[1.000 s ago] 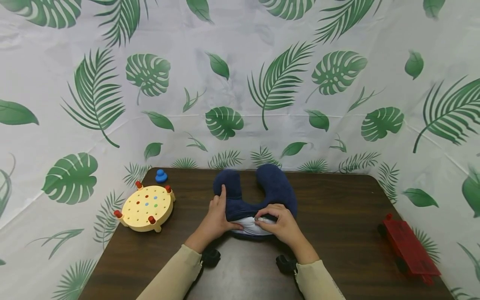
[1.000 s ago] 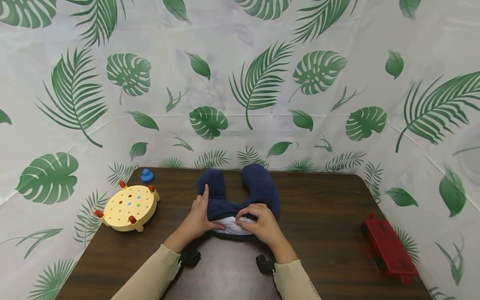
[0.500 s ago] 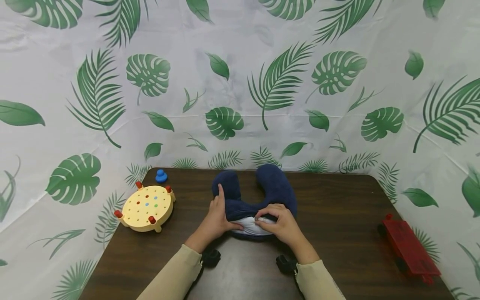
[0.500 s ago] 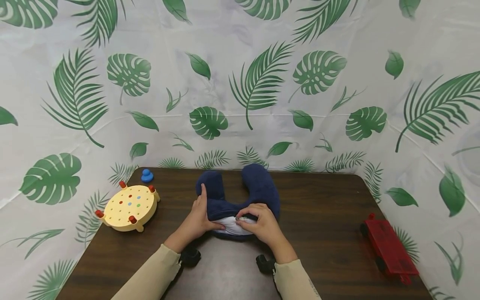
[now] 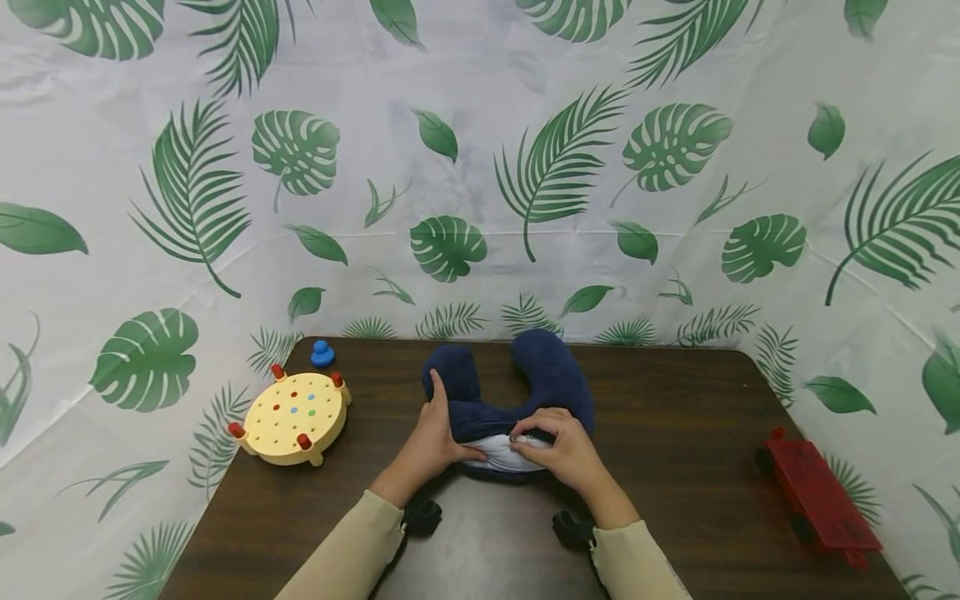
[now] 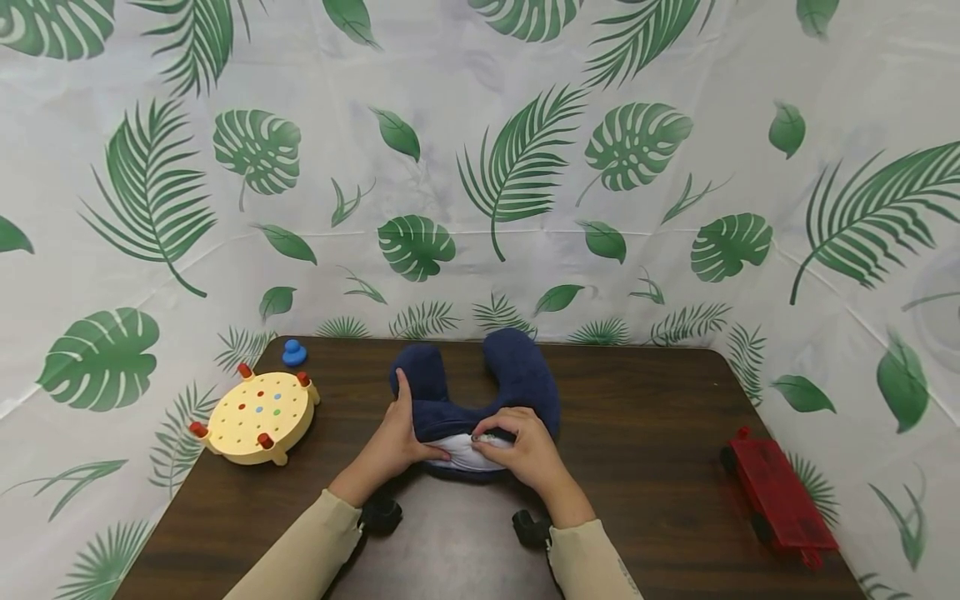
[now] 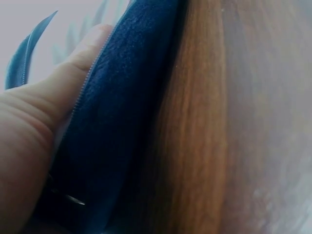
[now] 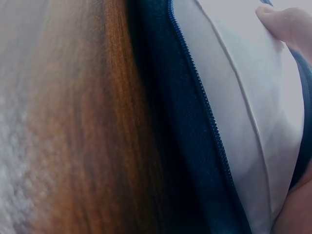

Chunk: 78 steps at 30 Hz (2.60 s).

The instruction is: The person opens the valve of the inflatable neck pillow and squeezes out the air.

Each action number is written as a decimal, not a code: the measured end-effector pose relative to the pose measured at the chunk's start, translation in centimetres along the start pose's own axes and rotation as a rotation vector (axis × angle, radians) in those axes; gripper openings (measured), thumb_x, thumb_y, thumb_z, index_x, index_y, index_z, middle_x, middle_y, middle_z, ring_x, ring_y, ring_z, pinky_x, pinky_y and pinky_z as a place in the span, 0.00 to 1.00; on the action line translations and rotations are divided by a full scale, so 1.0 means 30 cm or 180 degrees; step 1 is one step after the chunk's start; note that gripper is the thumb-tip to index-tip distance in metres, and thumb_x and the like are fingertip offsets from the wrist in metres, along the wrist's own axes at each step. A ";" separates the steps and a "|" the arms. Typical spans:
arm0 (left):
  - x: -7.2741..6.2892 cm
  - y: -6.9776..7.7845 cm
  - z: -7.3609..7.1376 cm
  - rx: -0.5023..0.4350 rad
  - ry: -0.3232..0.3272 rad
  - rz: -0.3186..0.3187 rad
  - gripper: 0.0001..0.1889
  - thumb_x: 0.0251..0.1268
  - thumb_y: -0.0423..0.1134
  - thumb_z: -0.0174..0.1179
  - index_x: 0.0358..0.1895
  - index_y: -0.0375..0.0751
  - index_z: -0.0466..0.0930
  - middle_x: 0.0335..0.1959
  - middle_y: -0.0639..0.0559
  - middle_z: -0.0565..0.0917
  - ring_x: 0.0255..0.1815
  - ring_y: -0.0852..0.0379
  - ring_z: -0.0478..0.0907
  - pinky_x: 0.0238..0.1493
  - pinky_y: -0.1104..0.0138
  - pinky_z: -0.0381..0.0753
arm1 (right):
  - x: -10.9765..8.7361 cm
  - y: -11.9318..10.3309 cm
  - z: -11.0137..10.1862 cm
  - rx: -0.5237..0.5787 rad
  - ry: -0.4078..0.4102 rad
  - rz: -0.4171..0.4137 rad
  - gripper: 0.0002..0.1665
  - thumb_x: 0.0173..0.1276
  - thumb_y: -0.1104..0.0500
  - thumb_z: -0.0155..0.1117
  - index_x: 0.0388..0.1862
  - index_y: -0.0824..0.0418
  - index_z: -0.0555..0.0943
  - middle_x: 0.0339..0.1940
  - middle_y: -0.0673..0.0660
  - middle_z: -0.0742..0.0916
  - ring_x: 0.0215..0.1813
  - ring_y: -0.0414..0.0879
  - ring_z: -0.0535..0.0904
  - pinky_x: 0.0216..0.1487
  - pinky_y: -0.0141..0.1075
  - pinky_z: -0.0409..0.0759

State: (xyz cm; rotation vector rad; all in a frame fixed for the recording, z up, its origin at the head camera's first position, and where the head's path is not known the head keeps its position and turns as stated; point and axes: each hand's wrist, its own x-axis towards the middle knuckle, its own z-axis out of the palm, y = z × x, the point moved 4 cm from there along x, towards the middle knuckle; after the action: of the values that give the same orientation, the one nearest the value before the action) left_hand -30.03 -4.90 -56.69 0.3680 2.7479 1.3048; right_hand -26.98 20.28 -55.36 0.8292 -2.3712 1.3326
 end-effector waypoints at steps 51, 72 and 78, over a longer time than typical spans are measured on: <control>0.000 -0.001 -0.008 -0.0068 -0.0005 0.0264 0.89 0.40 0.58 0.91 0.89 0.49 0.19 0.83 0.25 0.65 0.81 0.33 0.71 0.78 0.41 0.74 | -0.005 -0.004 0.002 -0.0116 -0.0016 -0.0088 0.15 0.63 0.52 0.87 0.47 0.38 0.93 0.42 0.39 0.92 0.55 0.43 0.83 0.67 0.40 0.75; -0.007 0.003 -0.005 0.0214 0.0210 0.0436 0.64 0.39 0.58 0.91 0.84 0.47 0.68 0.62 0.40 0.71 0.61 0.42 0.72 0.66 0.47 0.80 | -0.009 0.000 0.000 -0.0078 -0.0032 0.0011 0.13 0.64 0.51 0.85 0.45 0.37 0.92 0.40 0.39 0.92 0.53 0.43 0.83 0.66 0.40 0.75; -0.017 0.013 -0.011 0.0055 0.0419 0.0615 0.53 0.36 0.54 0.93 0.73 0.44 0.79 0.78 0.34 0.55 0.79 0.34 0.59 0.74 0.40 0.75 | -0.007 -0.004 0.000 -0.0062 -0.0012 -0.0035 0.13 0.64 0.52 0.86 0.46 0.38 0.93 0.40 0.40 0.92 0.52 0.43 0.84 0.66 0.40 0.75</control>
State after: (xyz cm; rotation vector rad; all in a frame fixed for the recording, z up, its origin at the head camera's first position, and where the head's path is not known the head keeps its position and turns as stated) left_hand -29.53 -5.02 -56.20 0.5826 2.8954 1.3956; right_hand -26.74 20.29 -55.39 0.8387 -2.3752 1.3029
